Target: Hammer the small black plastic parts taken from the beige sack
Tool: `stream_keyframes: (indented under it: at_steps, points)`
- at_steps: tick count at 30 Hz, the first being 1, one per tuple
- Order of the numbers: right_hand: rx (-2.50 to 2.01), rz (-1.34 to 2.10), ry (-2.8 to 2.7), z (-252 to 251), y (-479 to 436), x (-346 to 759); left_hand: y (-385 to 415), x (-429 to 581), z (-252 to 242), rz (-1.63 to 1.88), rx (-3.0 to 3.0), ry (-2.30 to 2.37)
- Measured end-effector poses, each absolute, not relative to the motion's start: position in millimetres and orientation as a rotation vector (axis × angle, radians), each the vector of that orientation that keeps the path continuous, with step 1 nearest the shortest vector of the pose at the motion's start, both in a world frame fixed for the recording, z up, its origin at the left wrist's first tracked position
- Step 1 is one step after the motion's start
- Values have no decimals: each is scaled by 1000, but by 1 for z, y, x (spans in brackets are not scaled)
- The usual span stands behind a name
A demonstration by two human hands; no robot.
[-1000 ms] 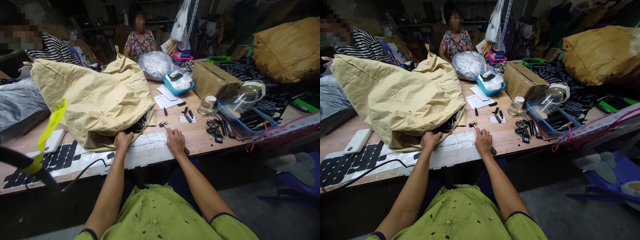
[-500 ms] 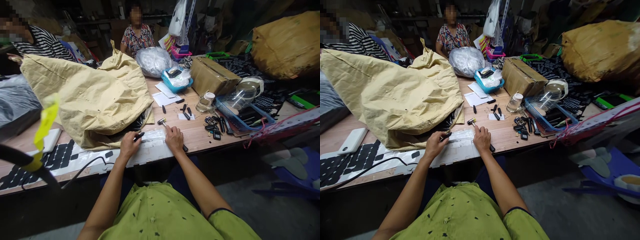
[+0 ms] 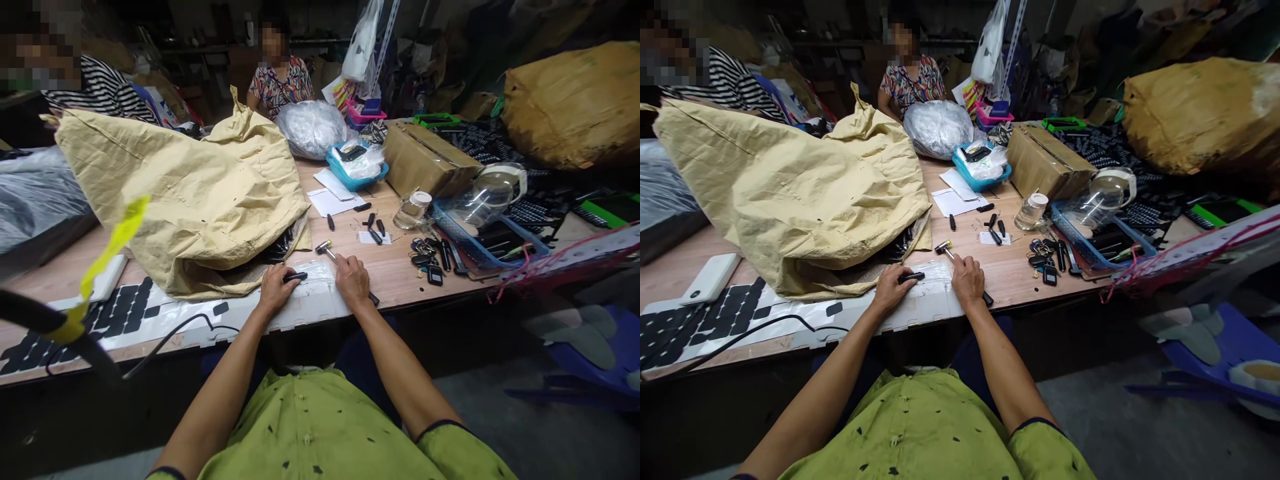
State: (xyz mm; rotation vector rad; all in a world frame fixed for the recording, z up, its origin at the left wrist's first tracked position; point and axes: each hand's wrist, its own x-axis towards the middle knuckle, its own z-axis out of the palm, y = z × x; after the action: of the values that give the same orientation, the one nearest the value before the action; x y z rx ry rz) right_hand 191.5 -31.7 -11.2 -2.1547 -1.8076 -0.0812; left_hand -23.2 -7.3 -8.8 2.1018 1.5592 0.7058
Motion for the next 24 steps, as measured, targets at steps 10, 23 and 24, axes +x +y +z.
stream_keyframes:
  at_steps: [10, 23, 24]
  points:
    - [-1583, 264, -1807, -2, -86, 180, -6, -22, -14, 710, 2088, 1508]
    - [-1489, 252, -1939, -3, -96, 160, -6, -20, -16, 753, 2111, 1490]
    - [-1505, 244, -1935, -3, -96, 160, -6, -19, -16, 758, 2105, 1487]
